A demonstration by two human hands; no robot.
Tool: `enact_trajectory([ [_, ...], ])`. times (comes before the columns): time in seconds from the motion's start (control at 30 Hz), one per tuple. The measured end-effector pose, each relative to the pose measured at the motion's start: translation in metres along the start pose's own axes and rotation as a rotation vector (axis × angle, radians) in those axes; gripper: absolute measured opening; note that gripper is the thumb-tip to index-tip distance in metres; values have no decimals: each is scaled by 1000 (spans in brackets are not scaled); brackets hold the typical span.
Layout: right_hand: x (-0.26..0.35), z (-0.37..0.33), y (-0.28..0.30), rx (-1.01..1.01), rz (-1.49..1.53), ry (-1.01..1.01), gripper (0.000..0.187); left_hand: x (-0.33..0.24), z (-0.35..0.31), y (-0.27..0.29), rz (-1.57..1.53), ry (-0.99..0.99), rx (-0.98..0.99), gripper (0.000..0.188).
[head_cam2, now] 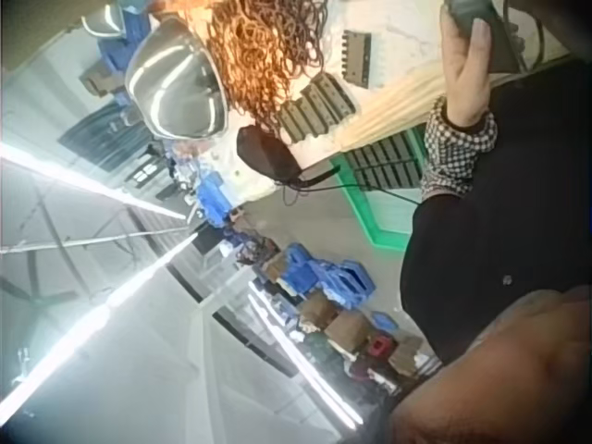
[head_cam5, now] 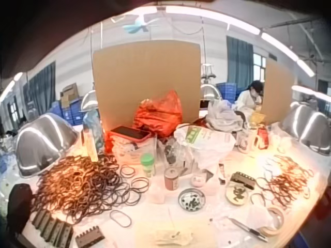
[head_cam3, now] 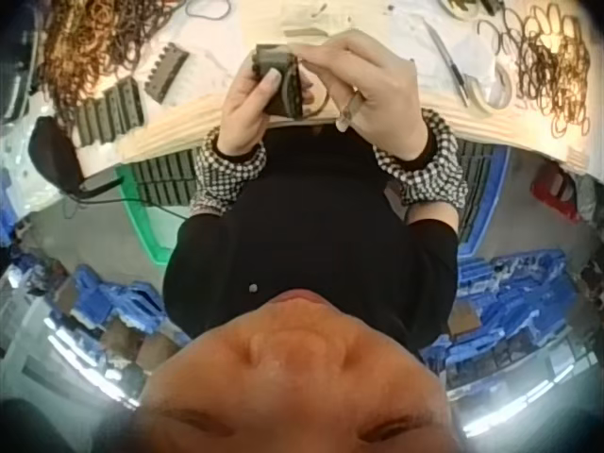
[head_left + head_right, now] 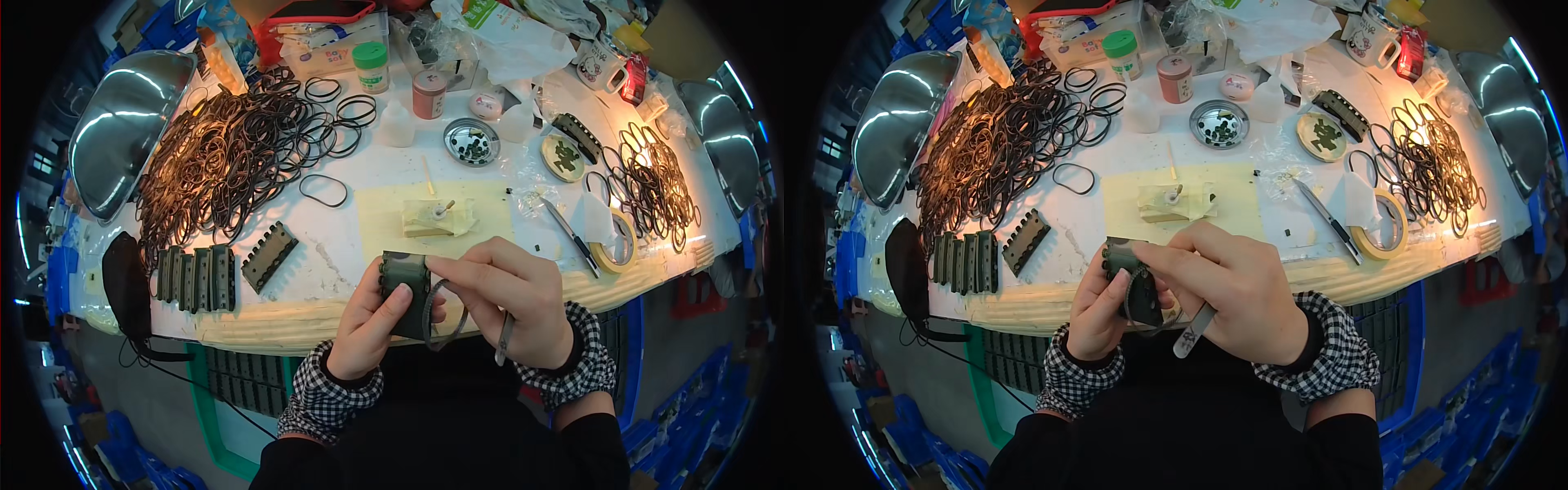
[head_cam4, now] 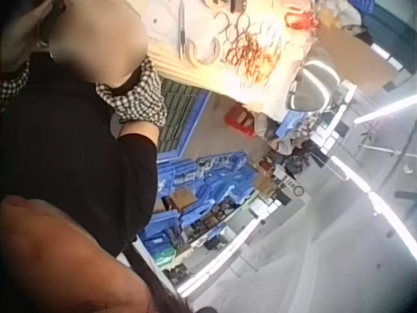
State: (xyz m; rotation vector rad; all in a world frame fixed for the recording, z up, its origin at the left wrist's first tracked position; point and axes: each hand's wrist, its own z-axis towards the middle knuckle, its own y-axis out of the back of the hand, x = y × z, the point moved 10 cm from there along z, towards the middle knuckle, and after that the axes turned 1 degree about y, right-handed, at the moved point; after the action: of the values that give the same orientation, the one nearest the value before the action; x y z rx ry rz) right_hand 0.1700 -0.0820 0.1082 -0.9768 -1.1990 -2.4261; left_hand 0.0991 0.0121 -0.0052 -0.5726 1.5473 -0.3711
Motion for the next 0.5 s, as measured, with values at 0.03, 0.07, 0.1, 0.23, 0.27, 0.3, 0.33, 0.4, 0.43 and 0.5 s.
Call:
enact_trajectory([
  [0.03, -4, 1, -2, 0, 3, -23, 22, 1, 0, -2, -9, 2, 9, 32],
  [0.07, -7, 1, -3, 0, 7, -45, 21, 2, 0, -3, -19, 4, 17, 31],
  [0.1, -10, 2, -4, -1, 56, -96, 20, 4, -1, -3, -23, 14, 8, 32],
  [0.23, -18, 2, -4, -39, 140, -152, 17, 6, -2, -1, -41, 19, 5, 32],
  [0.27, -18, 1, -4, -58, 132, -129, 16, 6, -1, -1, -46, 12, 13, 32],
  [0.3, -18, 2, -3, -74, 127, -128, 15, 5, -1, -1, -52, 11, 7, 32],
  [0.33, -18, 2, -3, -90, 122, -127, 14, 4, 0, -1, -58, 11, 2, 32],
  [0.4, -20, 3, -3, -95, 128, -132, 13, 4, 1, 1, -57, 1, -8, 32],
  [0.43, -21, 2, -3, -83, 139, -138, 13, 4, 2, 3, -50, -8, -14, 32],
  [0.5, -28, 0, -7, -34, 196, -233, 14, 5, 3, 4, -30, -17, -32, 32],
])
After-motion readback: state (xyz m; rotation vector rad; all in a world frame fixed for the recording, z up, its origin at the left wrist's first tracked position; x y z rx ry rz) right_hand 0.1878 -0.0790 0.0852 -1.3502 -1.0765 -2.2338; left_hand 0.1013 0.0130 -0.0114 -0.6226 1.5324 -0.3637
